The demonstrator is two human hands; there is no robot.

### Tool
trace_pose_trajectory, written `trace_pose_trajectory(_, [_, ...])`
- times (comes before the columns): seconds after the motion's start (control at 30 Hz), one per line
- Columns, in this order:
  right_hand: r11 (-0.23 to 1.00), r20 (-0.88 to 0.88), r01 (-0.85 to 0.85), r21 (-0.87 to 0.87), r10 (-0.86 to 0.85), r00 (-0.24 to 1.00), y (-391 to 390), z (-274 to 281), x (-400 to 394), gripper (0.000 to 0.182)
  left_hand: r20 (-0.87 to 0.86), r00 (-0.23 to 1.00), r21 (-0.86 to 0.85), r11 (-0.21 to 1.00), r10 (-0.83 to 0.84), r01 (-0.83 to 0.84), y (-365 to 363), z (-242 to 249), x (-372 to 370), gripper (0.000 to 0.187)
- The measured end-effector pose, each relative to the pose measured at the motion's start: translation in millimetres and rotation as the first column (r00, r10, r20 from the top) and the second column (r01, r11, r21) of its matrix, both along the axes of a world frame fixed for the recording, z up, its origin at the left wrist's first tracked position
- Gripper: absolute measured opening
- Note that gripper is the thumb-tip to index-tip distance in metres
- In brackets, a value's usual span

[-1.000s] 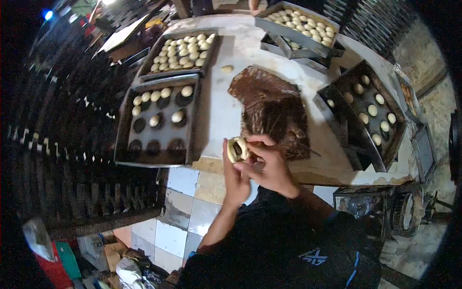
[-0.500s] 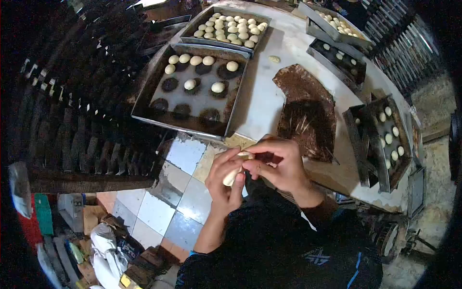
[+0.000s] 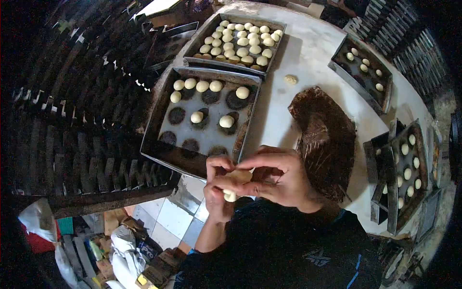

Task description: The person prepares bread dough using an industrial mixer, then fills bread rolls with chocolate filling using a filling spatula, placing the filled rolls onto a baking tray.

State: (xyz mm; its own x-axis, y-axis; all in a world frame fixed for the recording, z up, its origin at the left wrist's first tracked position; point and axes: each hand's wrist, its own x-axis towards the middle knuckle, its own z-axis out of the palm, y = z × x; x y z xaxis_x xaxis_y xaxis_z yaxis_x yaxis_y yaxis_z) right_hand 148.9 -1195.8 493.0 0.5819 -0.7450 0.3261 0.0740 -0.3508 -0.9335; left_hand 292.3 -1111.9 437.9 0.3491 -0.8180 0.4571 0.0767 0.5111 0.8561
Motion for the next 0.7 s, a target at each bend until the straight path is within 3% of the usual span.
trace_pose_trajectory(0.03, [1.000, 0.062, -0.026, -0.017, 0.027, 0.998, -3, -6, 1, 0.032, 0.001, 1.000, 0.009, 1.000, 0.007, -0.007, -9, 7, 5, 0.048])
trace_pose_trajectory(0.1, [0.993, 0.283, -0.038, -0.112, 0.068, 0.957, -7, -15, 11, 0.031, 0.255, 0.961, -0.124, 0.989, 0.105, -0.075, -25, 17, 16, 0.038])
trace_pose_trajectory(0.13, [0.979, 0.235, 0.014, -0.201, 0.034, 0.971, -7, -9, 15, 0.032, 0.116, 0.965, -0.096, 0.970, 0.235, -0.225, -29, 11, 10, 0.040])
trace_pose_trajectory(0.2, [0.924, 0.222, 0.165, -0.344, -0.091, 0.971, 0, -21, 29, 0.032, 0.380, 0.826, -0.139, 0.908, 0.417, -0.395, -39, 12, 20, 0.061])
trace_pose_trajectory(0.27, [0.933, 0.273, 0.174, -0.316, -0.087, 0.958, -6, -26, 36, 0.030, 0.274, 0.896, -0.128, 0.937, 0.350, -0.326, -45, 20, 15, 0.077])
trace_pose_trajectory(0.3, [0.938, 0.325, 0.172, -0.300, -0.069, 0.943, -9, -28, 40, 0.028, 0.121, 0.964, -0.069, 0.971, 0.237, -0.231, -49, 20, 16, 0.090])
trace_pose_trajectory(0.33, [0.939, 0.314, 0.165, -0.302, -0.066, 0.947, -7, -36, 45, 0.028, -0.056, 0.992, -0.001, 0.993, 0.115, -0.116, -51, 23, 21, 0.080])
trace_pose_trajectory(0.4, [0.989, 0.159, -0.130, -0.074, 0.140, 0.977, 1, -55, 73, 0.018, 0.305, 0.938, -0.043, 0.981, -0.165, 0.187, -55, 7, 81, 0.052])
trace_pose_trajectory(0.43, [0.985, 0.064, -0.156, -0.073, 0.161, 0.985, 5, -57, 86, 0.013, 0.164, 0.983, -0.040, 0.996, -0.076, 0.084, -51, 2, 89, 0.037])
trace_pose_trajectory(0.47, [0.986, -0.095, -0.157, 0.049, 0.162, 0.982, 11, -55, 99, 0.013, 0.256, 0.966, 0.013, 1.000, 0.016, -0.020, -42, 3, 107, 0.032])
trace_pose_trajectory(0.53, [0.974, -0.348, -0.127, -0.187, 0.055, 0.936, 8, -49, 124, 0.019, 0.265, 0.957, 0.341, 0.916, 0.120, -0.210, -16, -19, 138, 0.025])
trace_pose_trajectory(0.57, [0.969, -0.362, -0.150, -0.194, 0.072, 0.930, 11, -48, 141, 0.019, 0.453, 0.878, 0.274, 0.913, 0.154, -0.302, -9, -33, 158, 0.017])
trace_pose_trajectory(0.6, [0.949, -0.278, -0.083, -0.304, -0.005, 0.961, 19, -47, 158, 0.024, 0.460, 0.878, 0.210, 0.945, 0.132, -0.252, -5, -44, 179, 0.011])
trace_pose_trajectory(0.63, [0.917, -0.186, -0.009, -0.400, -0.071, 0.980, 26, -46, 175, 0.030, 0.308, 0.947, 0.312, 0.932, 0.085, -0.185, 5, -53, 186, 0.009])
trace_pose_trajectory(0.67, [0.874, -0.216, -0.148, -0.463, 0.050, 0.975, 29, -44, 194, 0.032, 0.143, 0.989, 0.399, 0.911, 0.046, -0.100, 16, -59, 191, 0.008])
trace_pose_trajectory(0.7, [0.826, -0.259, -0.234, -0.513, 0.111, 0.960, 36, -55, 211, 0.034, 0.184, 0.976, 0.533, 0.846, -0.117, 0.001, 28, -84, 203, 0.010])
